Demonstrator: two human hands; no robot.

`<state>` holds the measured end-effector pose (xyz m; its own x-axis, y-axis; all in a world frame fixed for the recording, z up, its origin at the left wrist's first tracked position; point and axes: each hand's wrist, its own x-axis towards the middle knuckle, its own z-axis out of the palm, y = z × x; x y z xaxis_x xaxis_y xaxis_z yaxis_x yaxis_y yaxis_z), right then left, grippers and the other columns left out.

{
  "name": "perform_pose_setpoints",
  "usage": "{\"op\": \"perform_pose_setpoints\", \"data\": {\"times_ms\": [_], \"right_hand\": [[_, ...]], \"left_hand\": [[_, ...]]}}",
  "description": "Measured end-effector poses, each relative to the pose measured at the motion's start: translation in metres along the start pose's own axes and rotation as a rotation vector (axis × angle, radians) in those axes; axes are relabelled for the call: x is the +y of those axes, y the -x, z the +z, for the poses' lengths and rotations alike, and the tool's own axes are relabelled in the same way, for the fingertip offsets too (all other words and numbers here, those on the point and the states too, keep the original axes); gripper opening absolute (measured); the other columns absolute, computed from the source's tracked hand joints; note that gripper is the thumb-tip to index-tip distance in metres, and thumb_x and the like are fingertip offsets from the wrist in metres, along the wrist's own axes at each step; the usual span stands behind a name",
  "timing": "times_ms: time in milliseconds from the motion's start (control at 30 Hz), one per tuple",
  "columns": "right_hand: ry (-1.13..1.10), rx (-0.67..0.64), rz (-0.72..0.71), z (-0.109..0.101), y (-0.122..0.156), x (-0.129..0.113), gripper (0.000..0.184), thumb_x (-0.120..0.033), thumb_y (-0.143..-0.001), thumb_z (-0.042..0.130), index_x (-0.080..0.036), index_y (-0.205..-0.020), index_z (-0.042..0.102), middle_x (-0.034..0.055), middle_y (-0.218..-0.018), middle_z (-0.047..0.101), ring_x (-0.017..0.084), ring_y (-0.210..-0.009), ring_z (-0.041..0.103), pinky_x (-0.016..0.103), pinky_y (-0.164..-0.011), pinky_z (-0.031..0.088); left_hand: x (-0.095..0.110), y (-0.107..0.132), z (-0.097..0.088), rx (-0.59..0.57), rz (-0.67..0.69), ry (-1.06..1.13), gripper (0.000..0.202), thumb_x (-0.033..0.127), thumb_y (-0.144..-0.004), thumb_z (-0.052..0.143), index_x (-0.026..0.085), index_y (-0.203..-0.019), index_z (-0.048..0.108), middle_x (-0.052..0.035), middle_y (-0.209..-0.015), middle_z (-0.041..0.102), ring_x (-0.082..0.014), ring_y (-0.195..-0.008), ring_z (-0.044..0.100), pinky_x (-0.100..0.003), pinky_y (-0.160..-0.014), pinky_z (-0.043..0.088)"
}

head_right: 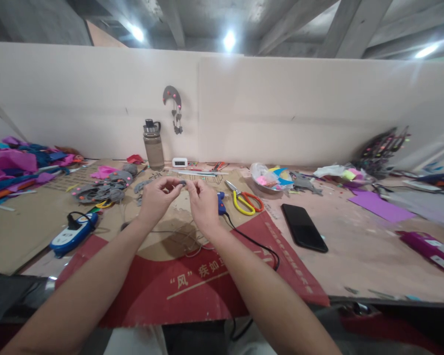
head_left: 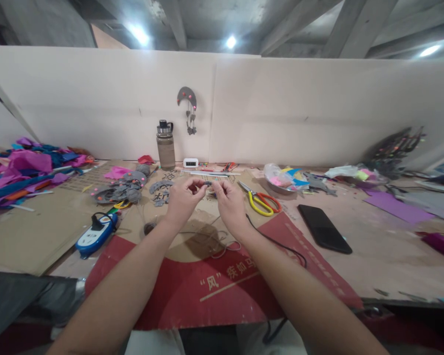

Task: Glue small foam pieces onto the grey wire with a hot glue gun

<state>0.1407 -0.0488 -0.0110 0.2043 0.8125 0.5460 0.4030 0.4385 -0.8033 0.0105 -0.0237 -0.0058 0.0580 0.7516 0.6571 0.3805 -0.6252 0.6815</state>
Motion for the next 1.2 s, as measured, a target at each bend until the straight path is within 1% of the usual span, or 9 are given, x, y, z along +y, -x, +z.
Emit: {"op": "perform_pose_setpoints", "data": {"times_ms": [133,267,500,767,867,1000,1100,1200], "right_hand": [[-0.035,0.014,-0.001,-0.0011,0.0005,-0.0022,0.035,-0.045,-0.086,0.044,-0.018,-0.07,0.058,-0.0023,-0.061,0.054,0.012,-0.058,0.045,0.024,-0.057,0.033],[-0.05,0.019,-0.009,-0.0015,0.0007,-0.0035,0.034,-0.044,-0.085,0.045,-0.017,-0.07,0.059,-0.002,-0.061,0.054,0.012,-0.059,0.046,0.024,-0.057,0.033],[-0.051,0.01,0.006,-0.0012,0.0018,-0.0034,0.033,-0.044,-0.085,0.046,-0.017,-0.071,0.06,-0.0025,-0.061,0.054,0.011,-0.058,0.046,0.024,-0.058,0.033],[-0.043,-0.008,0.031,-0.0004,0.0042,-0.0024,0.035,-0.045,-0.085,0.047,-0.016,-0.074,0.062,-0.0013,-0.063,0.058,0.012,-0.06,0.048,0.024,-0.059,0.034],[-0.05,-0.011,0.021,0.0003,0.0038,-0.002,0.034,-0.045,-0.084,0.048,-0.016,-0.075,0.062,0.0,-0.067,0.061,0.012,-0.062,0.05,0.024,-0.061,0.036],[-0.039,-0.03,0.022,0.002,0.0029,0.0001,0.031,-0.043,-0.082,0.05,-0.016,-0.075,0.062,0.0003,-0.067,0.061,0.012,-0.061,0.049,0.024,-0.061,0.036],[-0.054,-0.045,0.036,0.0033,0.0024,0.0022,0.029,-0.042,-0.081,0.052,-0.015,-0.077,0.063,0.0005,-0.066,0.06,0.012,-0.06,0.049,0.025,-0.059,0.036],[-0.075,-0.042,0.047,0.0039,0.0023,0.0042,0.028,-0.042,-0.08,0.053,-0.015,-0.077,0.062,0.0003,-0.065,0.059,0.012,-0.059,0.049,0.024,-0.058,0.037]], "left_hand": [[-0.003,0.0007,0.0005,-0.032,0.063,-0.073,0.011,0.029,-0.075,0.061,0.021,-0.081,0.068,-0.0018,-0.074,0.066,-0.0111,-0.061,0.051,-0.024,-0.061,0.038],[-0.0023,0.0012,0.0014,-0.025,0.078,-0.092,0.01,0.028,-0.075,0.062,0.022,-0.08,0.068,-0.0014,-0.073,0.066,-0.0109,-0.059,0.05,-0.024,-0.061,0.037],[0.0019,0.0004,0.001,-0.023,0.03,-0.04,0.007,0.021,-0.073,0.06,0.02,-0.077,0.066,-0.0007,-0.07,0.063,-0.0106,-0.058,0.049,-0.024,-0.06,0.036],[0.0001,-0.0025,0.0014,-0.016,-0.082,0.036,0.007,0.022,-0.07,0.058,0.016,-0.071,0.061,0.0018,-0.063,0.057,-0.0088,-0.056,0.046,-0.022,-0.055,0.035],[-0.0009,-0.0029,0.0023,-0.023,-0.152,0.135,0.008,0.024,-0.07,0.058,0.016,-0.072,0.06,0.0027,-0.06,0.054,-0.0078,-0.052,0.044,-0.021,-0.051,0.034],[-0.0018,-0.0036,0.0039,-0.053,-0.311,0.362,0.01,0.026,-0.07,0.059,0.016,-0.073,0.058,0.0049,-0.053,0.047,-0.0059,-0.044,0.038,-0.02,-0.043,0.03],[-0.0013,-0.0044,0.0048,-0.084,-0.419,0.53,0.012,0.025,-0.068,0.062,0.016,-0.073,0.056,0.0061,-0.051,0.043,-0.0047,-0.041,0.035,-0.019,-0.04,0.026],[-0.0004,-0.0048,0.0053,-0.111,-0.468,0.628,0.014,0.024,-0.066,0.064,0.015,-0.072,0.055,0.0064,-0.05,0.042,-0.0041,-0.041,0.034,-0.018,-0.039,0.024]]}}
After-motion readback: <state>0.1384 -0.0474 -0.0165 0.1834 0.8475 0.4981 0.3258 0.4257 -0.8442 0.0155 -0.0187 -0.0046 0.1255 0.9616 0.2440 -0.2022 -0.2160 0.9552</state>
